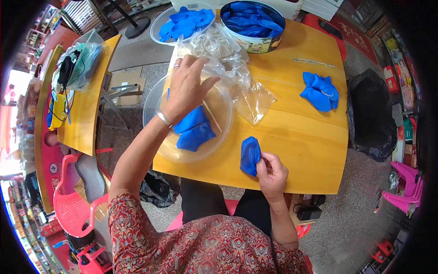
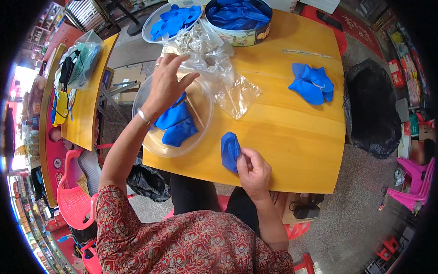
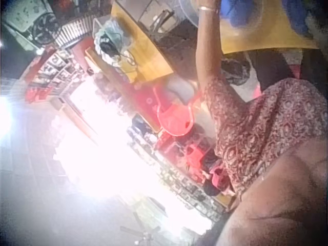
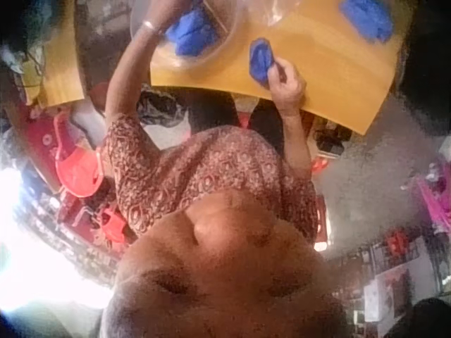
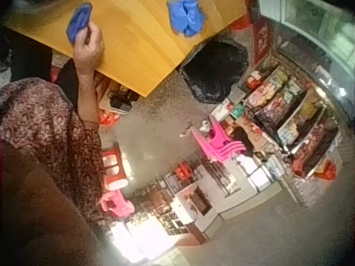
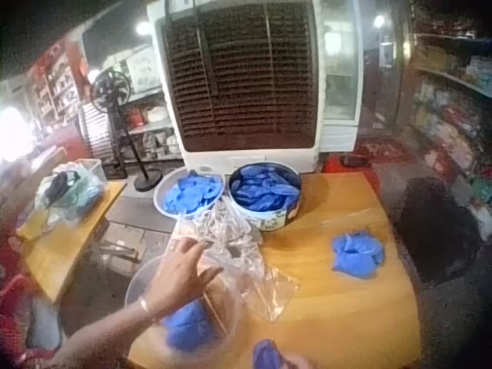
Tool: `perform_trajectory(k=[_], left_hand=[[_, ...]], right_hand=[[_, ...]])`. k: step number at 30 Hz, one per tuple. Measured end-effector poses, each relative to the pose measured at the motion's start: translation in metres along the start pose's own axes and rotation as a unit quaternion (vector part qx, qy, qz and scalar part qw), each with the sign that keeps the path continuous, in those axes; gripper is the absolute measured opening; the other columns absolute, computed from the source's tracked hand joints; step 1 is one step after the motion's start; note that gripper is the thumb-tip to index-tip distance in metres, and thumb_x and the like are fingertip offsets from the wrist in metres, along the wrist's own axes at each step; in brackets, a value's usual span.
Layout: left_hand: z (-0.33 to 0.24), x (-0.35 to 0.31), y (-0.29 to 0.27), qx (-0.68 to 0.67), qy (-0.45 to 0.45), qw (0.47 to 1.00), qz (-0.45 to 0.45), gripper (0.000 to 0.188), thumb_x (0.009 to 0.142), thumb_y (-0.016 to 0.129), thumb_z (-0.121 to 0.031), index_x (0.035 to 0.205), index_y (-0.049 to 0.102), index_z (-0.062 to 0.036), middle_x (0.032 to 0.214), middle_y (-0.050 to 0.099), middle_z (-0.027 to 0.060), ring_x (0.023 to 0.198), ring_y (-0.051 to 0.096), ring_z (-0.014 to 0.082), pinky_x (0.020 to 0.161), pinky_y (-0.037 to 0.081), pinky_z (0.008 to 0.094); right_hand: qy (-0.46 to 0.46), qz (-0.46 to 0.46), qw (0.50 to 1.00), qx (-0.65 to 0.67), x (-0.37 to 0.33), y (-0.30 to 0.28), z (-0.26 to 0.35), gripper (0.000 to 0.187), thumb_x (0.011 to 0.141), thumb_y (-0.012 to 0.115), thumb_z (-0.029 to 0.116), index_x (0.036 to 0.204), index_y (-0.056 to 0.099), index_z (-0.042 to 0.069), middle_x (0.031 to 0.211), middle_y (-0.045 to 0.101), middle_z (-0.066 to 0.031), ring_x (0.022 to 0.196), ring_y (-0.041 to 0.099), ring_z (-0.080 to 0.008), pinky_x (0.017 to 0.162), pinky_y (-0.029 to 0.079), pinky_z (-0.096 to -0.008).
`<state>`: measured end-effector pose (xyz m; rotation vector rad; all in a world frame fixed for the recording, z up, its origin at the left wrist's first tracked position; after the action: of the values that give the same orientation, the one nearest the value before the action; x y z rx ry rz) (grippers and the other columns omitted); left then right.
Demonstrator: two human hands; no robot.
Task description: The person sits at a table and wraps small white objects in blue fabric. They pick up a blue cloth, place a white object inside, fold the fabric around it, and tie the ends to form a small bundle. The finished bundles are placed on a clear plastic plate on the table.
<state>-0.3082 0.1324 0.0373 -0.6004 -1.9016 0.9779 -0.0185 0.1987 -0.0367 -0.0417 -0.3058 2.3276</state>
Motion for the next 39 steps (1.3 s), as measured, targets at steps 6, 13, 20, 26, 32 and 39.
perform_trajectory(k=[6, 13, 20, 26, 32, 39], left_hand=[[0.018, 0.006, 0.017, -0.235, -0.085, 0.968, -0.023, 0.011, 0.087, 0.066, -0.005, 0.097, 0.064, -0.0027, 0.093, 0.066, 0.0038, 0.091, 0.060, 0.0139, 0.083, 0.047, 0.0285], [-0.035, 0.015, -0.033, -0.582, -0.247, 0.774, 0.034, 0.007, 0.096, 0.057, -0.012, 0.098, 0.058, -0.0062, 0.090, 0.062, 0.0031, 0.083, 0.060, 0.0107, 0.076, 0.051, 0.0275], [-0.100, -0.016, -0.058, -0.614, -0.233, 0.752, 0.057, 0.012, 0.095, 0.059, -0.016, 0.100, 0.057, -0.0044, 0.094, 0.063, 0.0033, 0.084, 0.061, 0.0107, 0.075, 0.051, 0.0263], [-0.158, -0.057, -0.070, -0.634, -0.180, 0.744, 0.109, 0.017, 0.097, 0.056, -0.010, 0.110, 0.059, -0.0010, 0.105, 0.064, 0.0065, 0.099, 0.062, 0.0149, 0.090, 0.050, 0.0309], [-0.159, -0.120, -0.061, -0.647, -0.323, 0.687, -0.068, 0.032, 0.097, 0.058, -0.018, 0.123, 0.055, 0.0006, 0.113, 0.061, 0.0071, 0.105, 0.058, 0.0147, 0.090, 0.048, 0.0307], [-0.186, -0.171, -0.028, -0.728, -0.313, 0.609, 0.029, 0.032, 0.096, 0.060, -0.018, 0.120, 0.058, 0.0033, 0.108, 0.066, 0.0095, 0.098, 0.063, 0.0154, 0.089, 0.050, 0.0305]], right_hand=[[0.086, 0.034, 0.986, 0.137, 0.013, -0.005, 0.007, 0.028, 0.093, 0.060, 0.006, 0.119, 0.059, -0.005, 0.089, 0.062, -0.0047, 0.075, 0.058, -0.0064, 0.058, 0.050, -0.0219], [-0.090, -0.009, 0.989, -0.113, 0.022, -0.031, 0.025, 0.037, 0.087, 0.068, 0.009, 0.121, 0.058, -0.002, 0.115, 0.061, -0.0168, 0.098, 0.065, -0.0259, 0.076, 0.055, -0.0339], [-0.225, -0.008, 0.974, 0.011, 0.028, -0.017, 0.096, 0.057, 0.081, 0.077, 0.013, 0.130, 0.053, 0.000, 0.124, 0.059, -0.0163, 0.108, 0.061, -0.0264, 0.084, 0.053, -0.0344], [-0.144, -0.056, 0.976, 0.154, 0.024, -0.001, 0.070, 0.030, 0.089, 0.067, 0.009, 0.116, 0.059, -0.003, 0.097, 0.068, -0.0118, 0.084, 0.067, -0.0201, 0.071, 0.056, -0.0312], [-0.006, 0.025, 0.892, 0.451, -0.008, -0.019, 0.067, 0.020, 0.096, 0.054, 0.008, 0.112, 0.061, -0.001, 0.104, 0.067, -0.0086, 0.086, 0.066, -0.0150, 0.069, 0.058, -0.0293], [0.025, 0.099, 0.914, 0.392, -0.044, -0.025, 0.062, 0.023, 0.095, 0.057, 0.009, 0.114, 0.059, -0.003, 0.106, 0.065, -0.0087, 0.091, 0.065, -0.0146, 0.076, 0.057, -0.0290]])
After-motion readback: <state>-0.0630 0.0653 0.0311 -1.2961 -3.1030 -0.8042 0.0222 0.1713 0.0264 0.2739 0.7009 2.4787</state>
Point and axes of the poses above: each hand's wrist, its own x-axis towards the middle knuckle, its own y-axis out of the palm, z = x × y, the point moved 3 cm from there along x, towards the middle knuckle
